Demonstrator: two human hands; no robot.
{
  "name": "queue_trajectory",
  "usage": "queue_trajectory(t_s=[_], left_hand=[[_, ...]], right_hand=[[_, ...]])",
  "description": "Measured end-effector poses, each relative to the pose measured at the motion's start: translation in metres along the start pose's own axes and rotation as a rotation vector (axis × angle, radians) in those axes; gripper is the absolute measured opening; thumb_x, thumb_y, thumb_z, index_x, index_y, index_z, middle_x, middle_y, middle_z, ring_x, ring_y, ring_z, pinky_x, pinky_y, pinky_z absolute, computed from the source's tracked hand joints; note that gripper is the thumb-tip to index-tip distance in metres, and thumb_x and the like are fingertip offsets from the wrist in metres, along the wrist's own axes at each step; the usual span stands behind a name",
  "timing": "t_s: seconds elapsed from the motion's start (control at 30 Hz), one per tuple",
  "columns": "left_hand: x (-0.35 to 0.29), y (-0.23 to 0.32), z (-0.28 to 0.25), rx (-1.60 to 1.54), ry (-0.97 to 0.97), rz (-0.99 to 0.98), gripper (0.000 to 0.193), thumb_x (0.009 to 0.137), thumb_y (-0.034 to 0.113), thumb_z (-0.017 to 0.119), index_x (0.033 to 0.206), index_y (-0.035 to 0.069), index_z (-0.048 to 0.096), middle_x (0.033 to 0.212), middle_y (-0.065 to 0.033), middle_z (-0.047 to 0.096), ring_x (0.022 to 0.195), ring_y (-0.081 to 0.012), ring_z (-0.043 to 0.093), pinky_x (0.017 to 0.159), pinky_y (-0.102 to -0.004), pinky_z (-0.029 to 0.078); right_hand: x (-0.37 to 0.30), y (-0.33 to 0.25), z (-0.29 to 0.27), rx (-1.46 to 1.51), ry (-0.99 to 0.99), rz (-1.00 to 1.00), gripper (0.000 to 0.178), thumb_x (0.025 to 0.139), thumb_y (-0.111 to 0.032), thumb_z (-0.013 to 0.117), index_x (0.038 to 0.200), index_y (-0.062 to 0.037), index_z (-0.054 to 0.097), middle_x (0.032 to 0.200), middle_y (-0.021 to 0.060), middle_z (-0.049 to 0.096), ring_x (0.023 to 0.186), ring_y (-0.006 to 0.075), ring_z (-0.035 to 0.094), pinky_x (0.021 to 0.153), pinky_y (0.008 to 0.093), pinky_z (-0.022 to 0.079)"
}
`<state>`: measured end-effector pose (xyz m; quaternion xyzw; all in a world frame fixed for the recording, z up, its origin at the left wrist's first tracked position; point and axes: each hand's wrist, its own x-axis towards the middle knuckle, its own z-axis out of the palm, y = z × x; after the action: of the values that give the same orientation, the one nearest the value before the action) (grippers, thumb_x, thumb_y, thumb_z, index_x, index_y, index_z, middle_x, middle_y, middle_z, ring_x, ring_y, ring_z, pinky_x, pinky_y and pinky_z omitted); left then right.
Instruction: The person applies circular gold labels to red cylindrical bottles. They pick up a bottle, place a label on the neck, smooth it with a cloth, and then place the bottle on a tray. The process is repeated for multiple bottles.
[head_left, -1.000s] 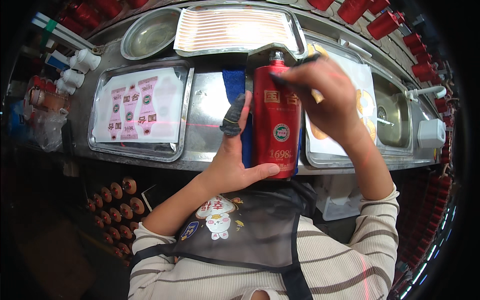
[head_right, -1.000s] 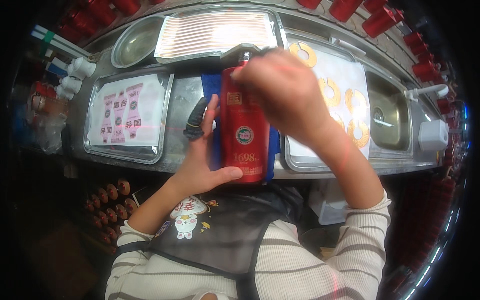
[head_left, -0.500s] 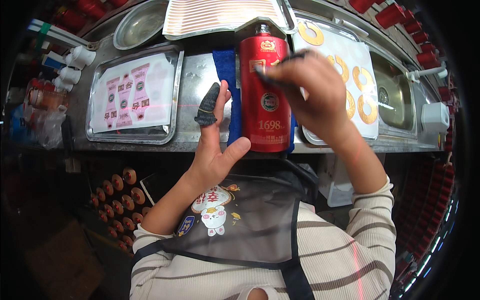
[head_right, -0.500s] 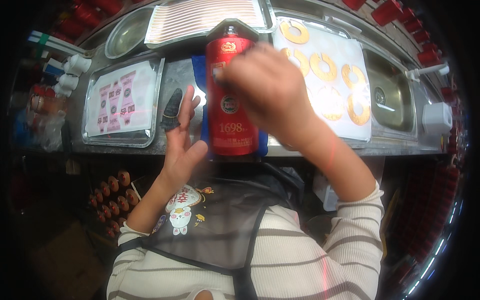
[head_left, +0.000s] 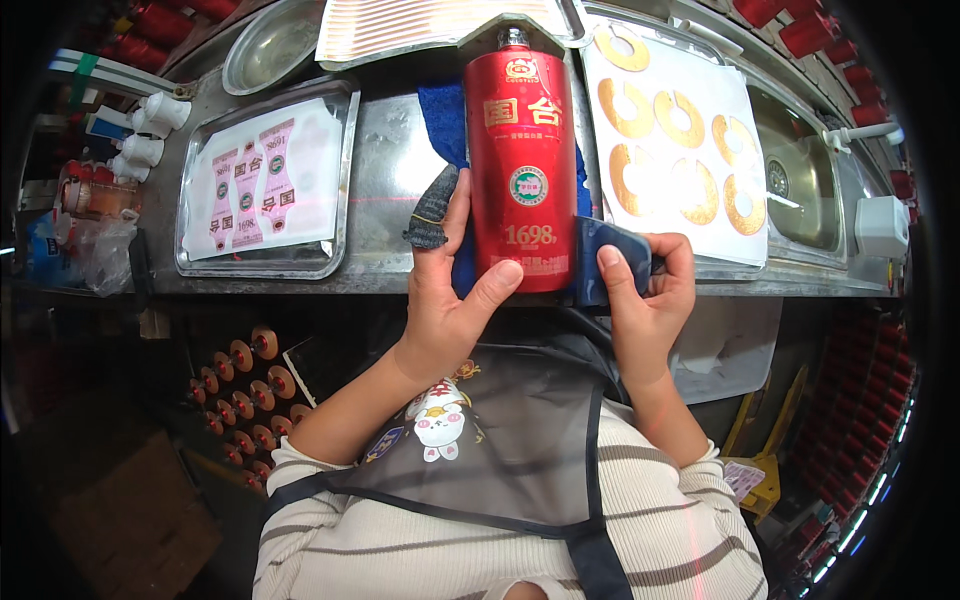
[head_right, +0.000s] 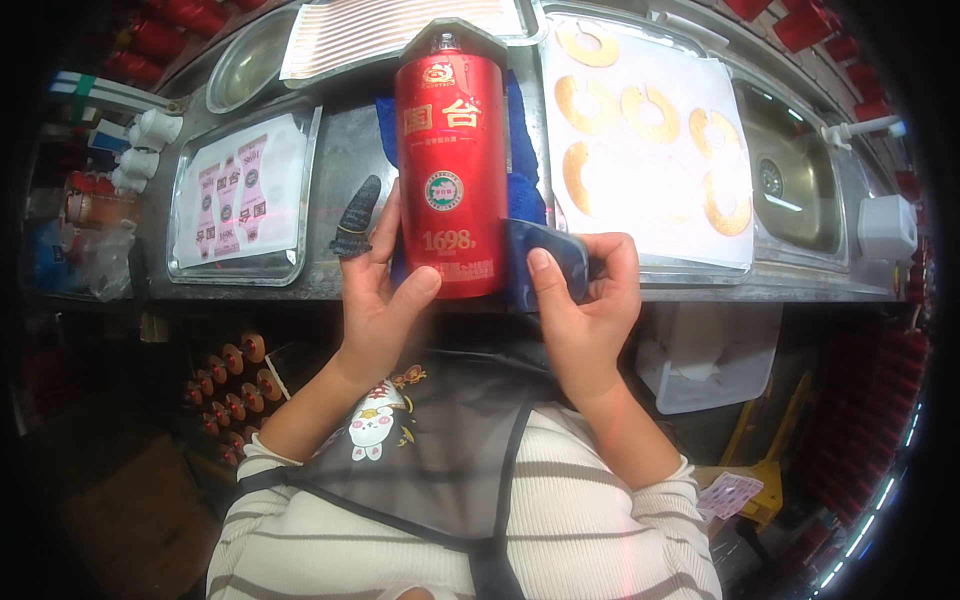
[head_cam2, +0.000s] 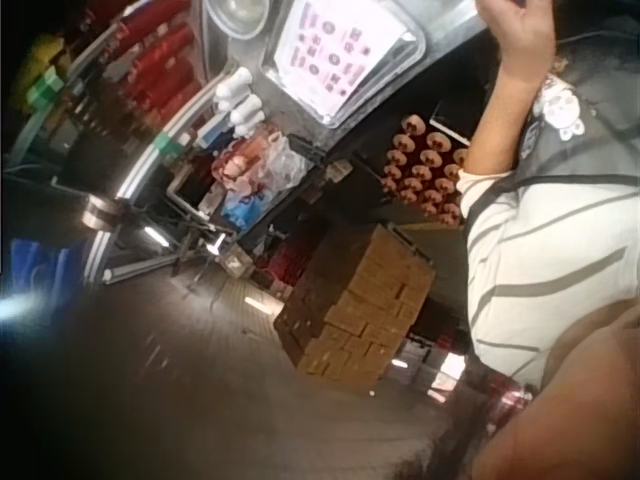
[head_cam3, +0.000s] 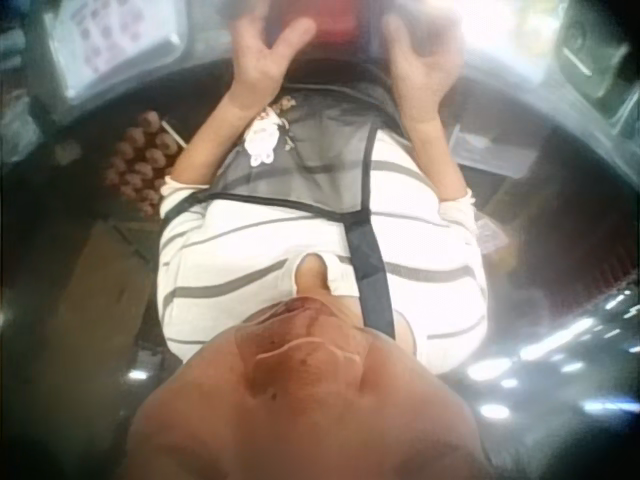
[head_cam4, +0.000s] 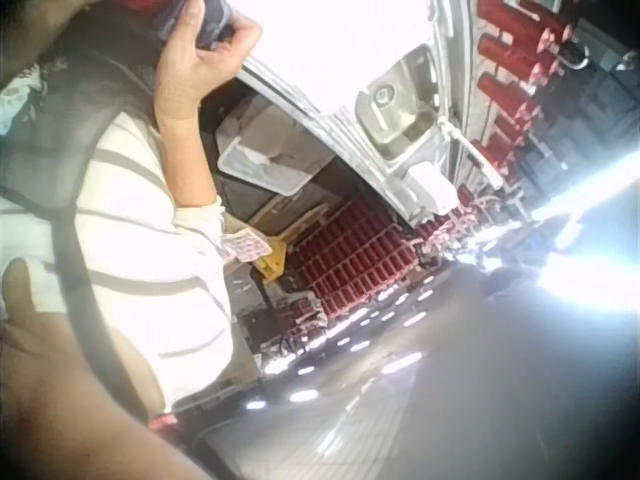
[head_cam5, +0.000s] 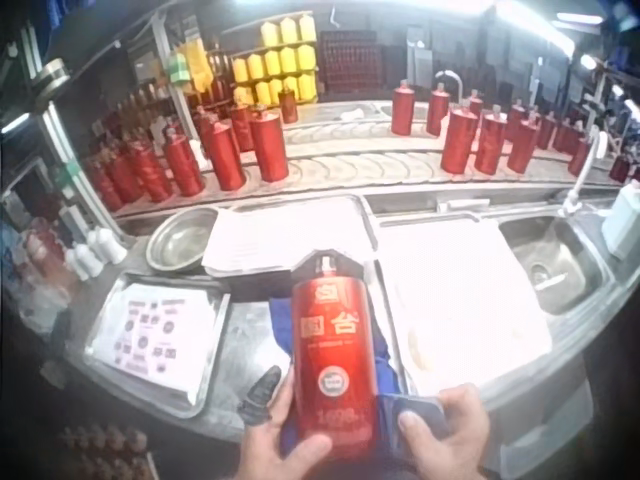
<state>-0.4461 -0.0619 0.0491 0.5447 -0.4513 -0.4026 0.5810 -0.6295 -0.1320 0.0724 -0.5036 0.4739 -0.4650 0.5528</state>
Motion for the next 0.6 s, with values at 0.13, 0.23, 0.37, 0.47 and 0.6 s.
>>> queue_trajectory(t_s=[0.13, 0.23, 0.37, 0.47, 0.6], left_hand=[[-0.003, 0.013, 0.008, 0.156, 0.081, 0.069, 0.065, 0.094, 0.028, 0.07, 0.147, -0.003, 0.047, 0.159, -0.0278, 0.031, 0.146, -0.0363, 0.035, 0.119, -0.051, 0.022], [-0.015, 0.02, 0.007, 0.645, 0.027, 0.255, 0.048, 0.091, 0.037, 0.07, 0.127, 0.005, 0.068, 0.16, -0.0345, 0.026, 0.147, -0.0496, 0.029, 0.116, -0.0642, 0.012], [-0.036, 0.011, 0.004, 0.76, 0.072, 0.203, 0.043, 0.09, 0.038, 0.071, 0.117, 0.006, 0.075, 0.159, -0.0375, 0.024, 0.147, -0.0542, 0.026, 0.115, -0.0686, 0.009], [-0.041, 0.004, 0.003, 0.741, 0.121, 0.149, 0.042, 0.089, 0.035, 0.073, 0.116, 0.004, 0.074, 0.159, -0.0376, 0.024, 0.147, -0.0534, 0.026, 0.115, -0.0688, 0.01], [-0.046, -0.004, 0.001, 0.779, 0.146, 0.116, 0.047, 0.086, 0.031, 0.075, 0.12, -0.001, 0.07, 0.161, -0.036, 0.021, 0.148, -0.0515, 0.026, 0.116, -0.068, 0.011]], right_hand=[[-0.004, -0.005, -0.005, -0.026, 0.01, -0.03, 0.024, 0.09, 0.0, 0.074, 0.104, -0.0016, 0.055, 0.093, 0.0039, 0.064, 0.08, 0.0055, 0.06, 0.07, 0.0189, 0.049], [0.004, -0.031, 0.023, -0.028, -0.11, -0.145, 0.025, 0.089, 0.0, 0.075, 0.105, -0.0015, 0.056, 0.096, 0.0034, 0.063, 0.083, 0.0059, 0.059, 0.073, 0.019, 0.049], [0.028, -0.005, -0.004, -0.317, -0.024, -0.232, 0.024, 0.09, -0.007, 0.077, 0.103, -0.0018, 0.058, 0.096, 0.0031, 0.064, 0.082, 0.0061, 0.059, 0.074, 0.0198, 0.05], [0.03, -0.019, 0.004, -0.274, -0.034, -0.427, 0.026, 0.088, 0.0, 0.077, 0.105, -0.001, 0.059, 0.096, 0.0043, 0.066, 0.087, 0.0086, 0.062, 0.077, 0.0207, 0.05], [0.017, -0.037, 0.029, -0.751, -0.294, -0.995, 0.037, 0.066, 0.007, 0.075, 0.101, -0.0048, 0.074, 0.089, 0.0067, 0.063, 0.079, 0.0233, 0.061, 0.072, 0.0356, 0.049]])
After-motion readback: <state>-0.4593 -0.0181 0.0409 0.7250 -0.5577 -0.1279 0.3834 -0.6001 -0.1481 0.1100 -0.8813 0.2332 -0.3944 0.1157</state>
